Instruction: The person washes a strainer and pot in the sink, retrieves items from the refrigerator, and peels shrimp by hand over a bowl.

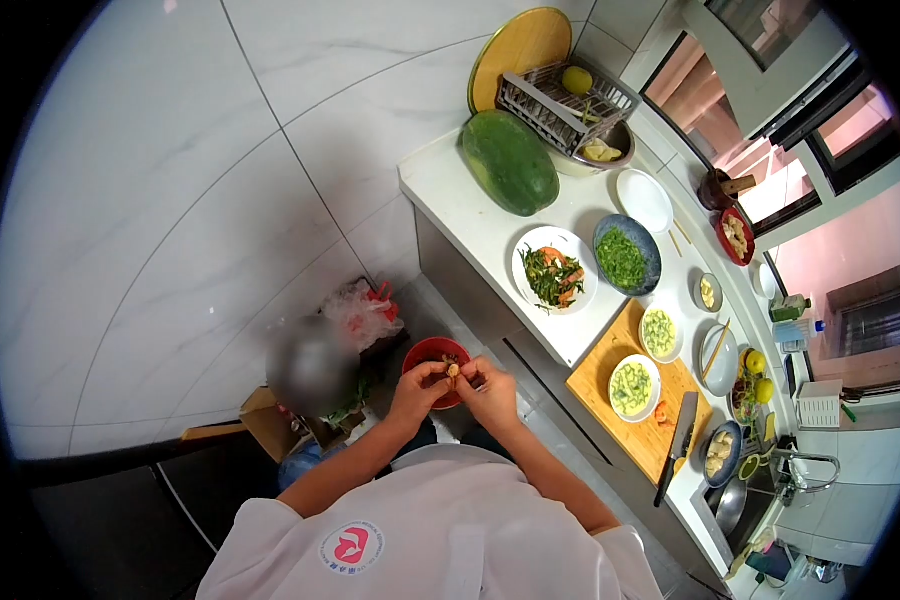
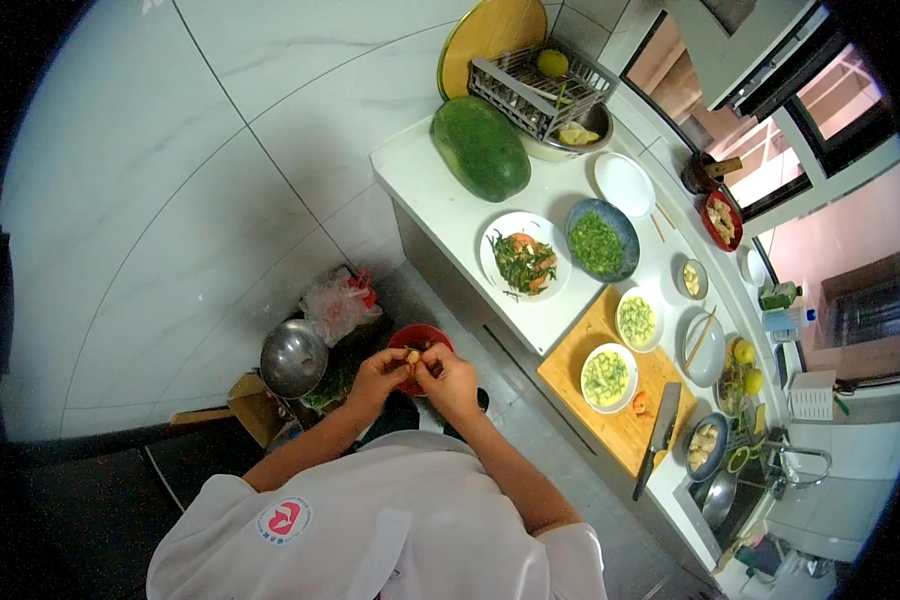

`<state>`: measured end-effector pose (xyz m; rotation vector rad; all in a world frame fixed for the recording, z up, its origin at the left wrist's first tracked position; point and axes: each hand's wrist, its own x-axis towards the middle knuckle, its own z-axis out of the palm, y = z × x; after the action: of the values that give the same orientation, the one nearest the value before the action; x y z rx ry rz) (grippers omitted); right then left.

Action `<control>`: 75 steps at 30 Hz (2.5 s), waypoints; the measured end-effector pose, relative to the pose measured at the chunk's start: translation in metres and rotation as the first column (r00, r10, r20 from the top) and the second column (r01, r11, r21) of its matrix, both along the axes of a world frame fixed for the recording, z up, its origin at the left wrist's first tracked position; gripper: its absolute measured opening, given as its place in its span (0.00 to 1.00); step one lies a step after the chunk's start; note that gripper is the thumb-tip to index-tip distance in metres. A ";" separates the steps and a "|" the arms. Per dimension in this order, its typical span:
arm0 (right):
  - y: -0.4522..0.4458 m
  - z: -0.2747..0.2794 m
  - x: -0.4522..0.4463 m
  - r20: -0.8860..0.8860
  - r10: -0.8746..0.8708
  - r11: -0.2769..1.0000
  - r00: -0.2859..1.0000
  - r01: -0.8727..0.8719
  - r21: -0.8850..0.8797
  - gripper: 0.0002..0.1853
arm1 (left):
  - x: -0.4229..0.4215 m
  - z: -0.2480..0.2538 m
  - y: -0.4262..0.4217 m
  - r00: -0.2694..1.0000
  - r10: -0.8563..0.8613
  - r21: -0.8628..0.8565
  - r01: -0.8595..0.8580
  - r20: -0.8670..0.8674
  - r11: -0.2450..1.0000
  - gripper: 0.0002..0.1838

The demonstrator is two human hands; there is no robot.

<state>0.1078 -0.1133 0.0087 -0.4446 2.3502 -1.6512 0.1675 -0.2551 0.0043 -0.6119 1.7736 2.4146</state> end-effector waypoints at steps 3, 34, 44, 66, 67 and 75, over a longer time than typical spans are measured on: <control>-0.003 0.006 0.000 -0.039 -0.001 0.999 0.999 0.002 0.034 0.04 | 0.000 -0.008 0.002 0.999 0.044 0.045 -0.045 0.031 0.998 0.11; 0.005 -0.004 0.000 0.457 0.115 0.939 0.882 0.054 -0.340 0.02 | -0.002 0.006 -0.012 0.985 -0.123 0.425 0.061 0.120 0.903 0.14; 0.012 -0.010 -0.001 0.522 0.141 0.918 0.841 0.086 -0.387 0.01 | 0.002 0.005 -0.019 0.990 -0.120 0.548 0.059 0.077 0.834 0.12; 0.009 0.011 0.001 0.596 0.189 0.922 0.780 0.068 -0.382 0.06 | -0.003 0.009 -0.021 0.986 -0.166 0.316 0.165 -0.023 0.934 0.09; 0.009 0.010 0.001 0.613 0.189 0.920 0.767 0.081 -0.384 0.06 | -0.002 0.010 -0.022 0.986 -0.166 0.316 0.164 -0.023 0.934 0.09; 0.007 0.014 0.003 0.690 0.208 0.892 0.694 0.154 -0.425 0.04 | -0.002 0.012 -0.021 0.979 -0.194 0.524 0.194 -0.054 0.830 0.10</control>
<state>0.1107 -0.1059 0.0225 0.1170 1.3615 -1.8948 0.1660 -0.2763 0.0159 -0.3445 1.0160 2.5749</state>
